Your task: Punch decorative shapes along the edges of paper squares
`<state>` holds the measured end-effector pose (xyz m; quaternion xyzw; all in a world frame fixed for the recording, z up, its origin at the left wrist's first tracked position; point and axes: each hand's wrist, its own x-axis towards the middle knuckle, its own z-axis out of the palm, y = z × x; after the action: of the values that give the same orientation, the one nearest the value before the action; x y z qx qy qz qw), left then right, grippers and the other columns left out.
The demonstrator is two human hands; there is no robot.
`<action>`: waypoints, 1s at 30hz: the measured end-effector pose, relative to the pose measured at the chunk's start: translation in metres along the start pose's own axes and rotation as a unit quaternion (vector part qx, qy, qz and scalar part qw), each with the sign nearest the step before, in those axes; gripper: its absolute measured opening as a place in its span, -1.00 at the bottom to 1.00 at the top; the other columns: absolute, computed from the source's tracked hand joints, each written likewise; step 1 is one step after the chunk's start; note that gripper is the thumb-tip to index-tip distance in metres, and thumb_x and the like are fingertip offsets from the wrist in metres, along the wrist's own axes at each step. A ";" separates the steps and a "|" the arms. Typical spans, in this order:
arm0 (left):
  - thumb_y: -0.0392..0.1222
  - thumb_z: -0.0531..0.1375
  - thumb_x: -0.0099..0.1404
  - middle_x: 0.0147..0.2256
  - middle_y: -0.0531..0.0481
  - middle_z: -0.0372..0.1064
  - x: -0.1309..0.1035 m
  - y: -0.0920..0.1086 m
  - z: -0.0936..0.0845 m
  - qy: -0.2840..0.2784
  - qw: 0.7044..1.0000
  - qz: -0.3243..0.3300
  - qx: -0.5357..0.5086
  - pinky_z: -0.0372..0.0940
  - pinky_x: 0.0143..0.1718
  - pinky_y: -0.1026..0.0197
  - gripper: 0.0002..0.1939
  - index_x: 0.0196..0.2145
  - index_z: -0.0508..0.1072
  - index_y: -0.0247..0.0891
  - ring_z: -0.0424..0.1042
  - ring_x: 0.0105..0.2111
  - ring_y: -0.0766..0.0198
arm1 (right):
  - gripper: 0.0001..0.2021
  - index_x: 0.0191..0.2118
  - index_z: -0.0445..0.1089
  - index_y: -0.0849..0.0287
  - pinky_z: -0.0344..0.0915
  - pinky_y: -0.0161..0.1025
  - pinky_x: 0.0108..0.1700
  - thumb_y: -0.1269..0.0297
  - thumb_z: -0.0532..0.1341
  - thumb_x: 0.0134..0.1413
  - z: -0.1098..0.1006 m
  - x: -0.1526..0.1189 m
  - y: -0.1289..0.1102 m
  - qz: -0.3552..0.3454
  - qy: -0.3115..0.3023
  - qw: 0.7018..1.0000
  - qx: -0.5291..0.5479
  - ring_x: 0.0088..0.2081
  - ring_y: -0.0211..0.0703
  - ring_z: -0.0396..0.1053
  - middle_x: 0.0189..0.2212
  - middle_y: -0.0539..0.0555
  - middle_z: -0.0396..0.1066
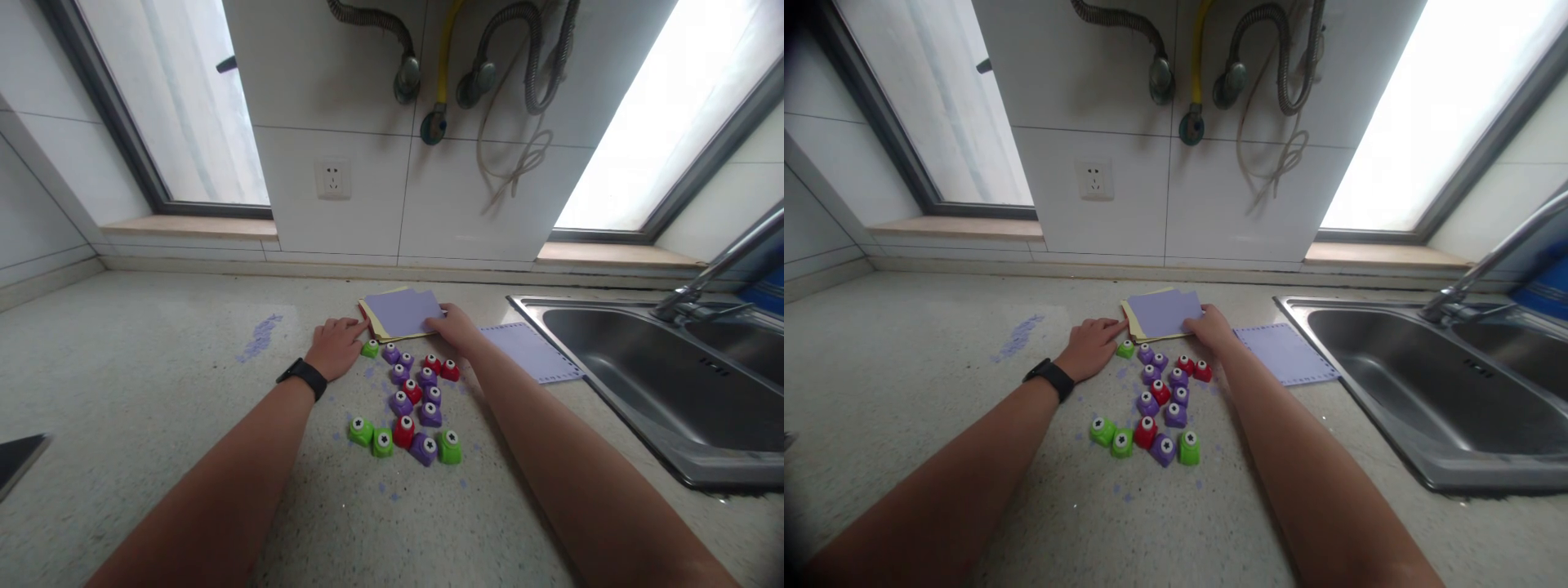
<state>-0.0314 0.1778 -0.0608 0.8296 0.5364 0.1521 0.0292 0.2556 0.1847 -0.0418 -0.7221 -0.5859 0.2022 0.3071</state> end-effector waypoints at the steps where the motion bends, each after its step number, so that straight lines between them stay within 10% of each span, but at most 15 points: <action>1: -0.17 -0.01 0.36 0.22 -0.02 0.33 0.000 0.000 0.000 0.000 1.000 0.000 0.001 0.12 0.11 -0.10 -0.43 0.29 0.30 0.10 0.24 0.16 -0.05 | -0.67 0.08 0.39 0.22 0.44 0.02 -0.02 0.20 0.28 0.28 0.000 0.000 0.000 0.002 -0.001 1.000 -0.001 -0.10 -0.05 0.49 -0.06 0.13 0.48; 30: -0.02 0.12 0.45 0.18 -0.14 0.33 0.005 0.006 0.000 -0.009 0.997 -0.061 -0.037 0.17 0.17 -0.22 -0.65 0.10 0.46 -0.16 0.30 0.16 -0.03 | -0.65 0.13 0.36 0.19 0.45 0.05 -0.01 0.18 0.25 0.31 0.007 0.010 -0.003 0.001 -0.012 0.999 -0.042 -0.01 0.01 0.45 0.08 0.18 0.40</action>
<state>-0.0239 0.1798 -0.0578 0.7951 0.5799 0.1619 0.0738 0.2514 0.1965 -0.0443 -0.7324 -0.5968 0.1869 0.2692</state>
